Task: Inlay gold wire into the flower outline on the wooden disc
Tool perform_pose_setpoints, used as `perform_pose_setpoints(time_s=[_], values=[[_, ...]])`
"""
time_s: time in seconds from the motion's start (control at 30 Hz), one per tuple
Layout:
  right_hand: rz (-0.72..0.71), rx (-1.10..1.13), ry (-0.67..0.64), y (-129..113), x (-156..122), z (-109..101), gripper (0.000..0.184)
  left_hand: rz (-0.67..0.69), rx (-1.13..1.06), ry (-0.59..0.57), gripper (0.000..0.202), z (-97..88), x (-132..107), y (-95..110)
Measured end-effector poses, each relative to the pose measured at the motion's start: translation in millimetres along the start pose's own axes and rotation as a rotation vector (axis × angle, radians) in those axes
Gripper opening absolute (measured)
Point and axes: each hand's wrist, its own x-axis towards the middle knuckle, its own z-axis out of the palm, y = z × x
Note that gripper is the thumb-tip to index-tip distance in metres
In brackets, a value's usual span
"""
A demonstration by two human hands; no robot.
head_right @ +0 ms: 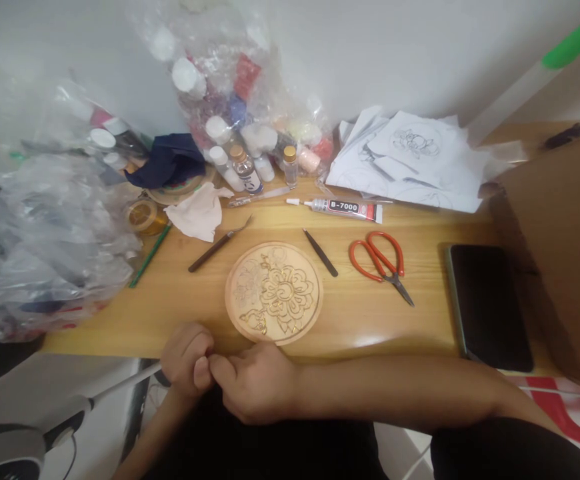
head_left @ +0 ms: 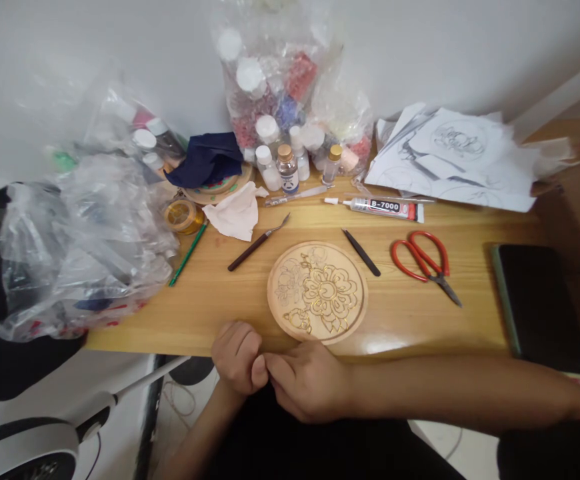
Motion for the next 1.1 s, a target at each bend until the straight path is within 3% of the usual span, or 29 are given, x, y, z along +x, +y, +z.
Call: perform_pose_setpoints(time_s=[1.1], values=[[0.018,0.002,-0.039,0.4,-2.9,1.2,0.012,-0.002,-0.017,0.006,0.039,1.4,-0.9,-0.8]])
